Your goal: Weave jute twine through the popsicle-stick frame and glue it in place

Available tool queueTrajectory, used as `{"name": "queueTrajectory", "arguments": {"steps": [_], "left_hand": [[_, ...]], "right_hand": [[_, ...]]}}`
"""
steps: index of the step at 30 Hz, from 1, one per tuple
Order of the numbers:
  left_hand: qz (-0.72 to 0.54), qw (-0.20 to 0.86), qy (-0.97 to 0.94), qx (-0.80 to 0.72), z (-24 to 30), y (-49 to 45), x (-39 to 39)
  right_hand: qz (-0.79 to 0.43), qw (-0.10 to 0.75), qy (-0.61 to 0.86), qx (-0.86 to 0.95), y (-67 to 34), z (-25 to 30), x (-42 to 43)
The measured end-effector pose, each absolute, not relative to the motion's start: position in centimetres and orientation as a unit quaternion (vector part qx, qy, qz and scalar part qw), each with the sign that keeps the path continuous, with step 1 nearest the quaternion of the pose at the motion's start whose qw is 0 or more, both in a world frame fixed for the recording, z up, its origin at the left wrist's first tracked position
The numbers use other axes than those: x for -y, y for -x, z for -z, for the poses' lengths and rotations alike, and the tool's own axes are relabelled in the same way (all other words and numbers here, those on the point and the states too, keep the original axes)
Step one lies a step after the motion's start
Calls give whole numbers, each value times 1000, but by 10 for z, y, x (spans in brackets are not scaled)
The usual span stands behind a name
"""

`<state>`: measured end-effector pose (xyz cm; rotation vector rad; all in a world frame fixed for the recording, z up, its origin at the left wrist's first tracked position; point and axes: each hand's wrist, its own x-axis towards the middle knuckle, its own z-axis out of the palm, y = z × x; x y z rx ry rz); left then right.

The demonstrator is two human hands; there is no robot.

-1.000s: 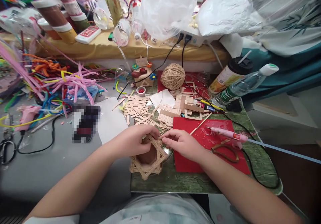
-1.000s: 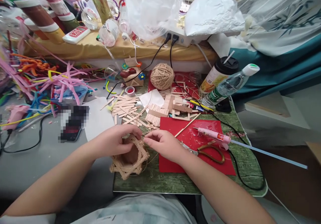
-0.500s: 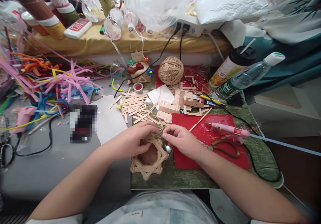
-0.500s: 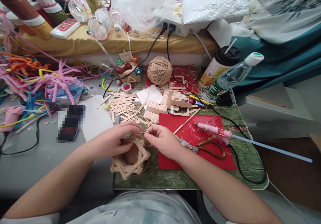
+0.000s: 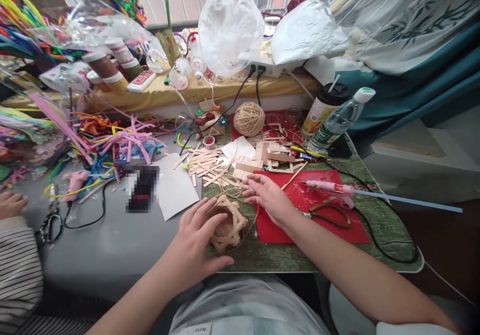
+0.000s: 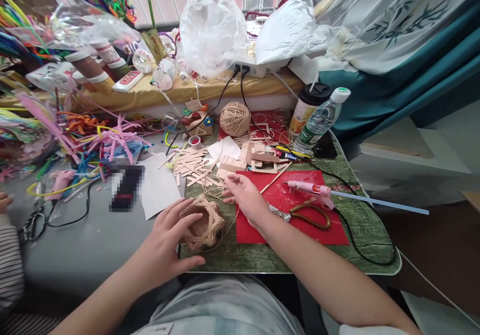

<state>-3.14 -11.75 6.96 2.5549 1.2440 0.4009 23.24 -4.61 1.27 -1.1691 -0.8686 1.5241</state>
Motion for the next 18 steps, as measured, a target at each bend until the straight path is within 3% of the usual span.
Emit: {"name": "queueTrajectory", "arguments": {"steps": [4,10,18], "left_hand": [[-118,127,-915,-365,-60,34,111],[-120,171,-942,-263,-64,36,96],[-217,129,-928,-275,-57,49,103]], "right_hand": [[-479,454,505,555,-244,-18,50],[-236,146,503,818,-241,-28,34],[-202,133,522,818,-225,-10,13]]}}
